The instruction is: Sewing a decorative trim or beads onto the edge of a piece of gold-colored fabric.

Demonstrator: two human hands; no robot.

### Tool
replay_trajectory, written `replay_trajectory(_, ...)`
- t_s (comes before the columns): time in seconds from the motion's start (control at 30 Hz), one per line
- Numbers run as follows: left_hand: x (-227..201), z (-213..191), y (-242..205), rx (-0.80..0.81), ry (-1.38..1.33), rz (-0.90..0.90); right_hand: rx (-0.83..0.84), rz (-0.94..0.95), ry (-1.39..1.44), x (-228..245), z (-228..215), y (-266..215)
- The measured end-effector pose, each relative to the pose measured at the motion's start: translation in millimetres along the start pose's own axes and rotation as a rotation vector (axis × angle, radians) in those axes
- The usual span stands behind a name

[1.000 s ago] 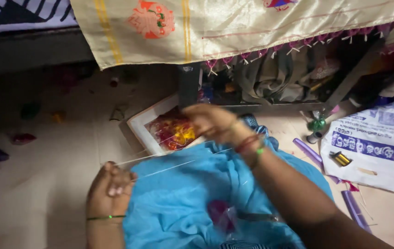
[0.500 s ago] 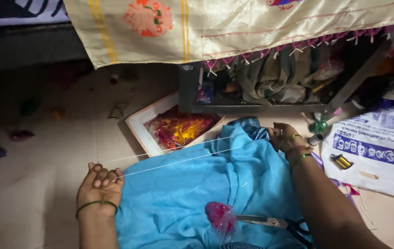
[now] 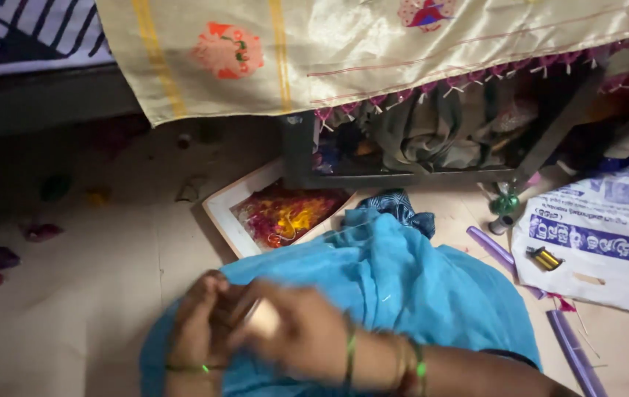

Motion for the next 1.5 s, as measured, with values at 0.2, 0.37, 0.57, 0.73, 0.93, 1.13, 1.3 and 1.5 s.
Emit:
replay_trajectory(0.2, 44.8, 61.2, -48.3, 0.403, 0.012, -0.313, 0.083, -0.255, -0.061, 70.2, 27.7, -7.7)
replay_trajectory(0.37, 59.0, -7.3, -60.4, 0.099, 0.824, -0.034, 0.244, 0.260, 0.455, 27.5, 20.6, -32.1)
replay_trajectory(0.57, -10.5, 113.7, -87.5, 0.482, 0.744, 0.447, 0.314, 0.125, 0.590, 23.0, 13.9, -71.4)
replay_trajectory(0.73, -26.4, 133.3, -93.6, 0.554, 0.911, 0.515, 0.232, -0.043, 0.207, 26.6, 8.1, -74.9)
replay_trajectory(0.93, -32.3, 132.1, -85.1, 0.451, 0.992, 0.521, -0.189, -0.289, -0.356, 37.4, -23.5, -74.7)
replay_trajectory(1.13, -17.1, 102.4, -68.2, 0.077, 0.886, 0.454, -0.042, -0.202, -0.508, 22.4, -5.1, -68.5)
replay_trajectory(1.3, -45.8, 151.4, -90.4, -0.161, 1.342, 0.881, -0.065, -0.191, -0.524, 11.5, -16.7, -62.5)
replay_trajectory(1.5, -58.0, 157.8, -90.9, -0.246, 1.498, 1.201, -0.212, -0.196, -0.674, -5.5, -62.0, -75.9)
Point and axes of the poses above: each hand's wrist, its own y-axis towards the middle knuckle, its own z-axis out of the palm, x = y × z, the point moved 9 cm from there along y, towards the middle knuckle, and after that the axes turned 1 degree about -x, right-handed, at the moved point
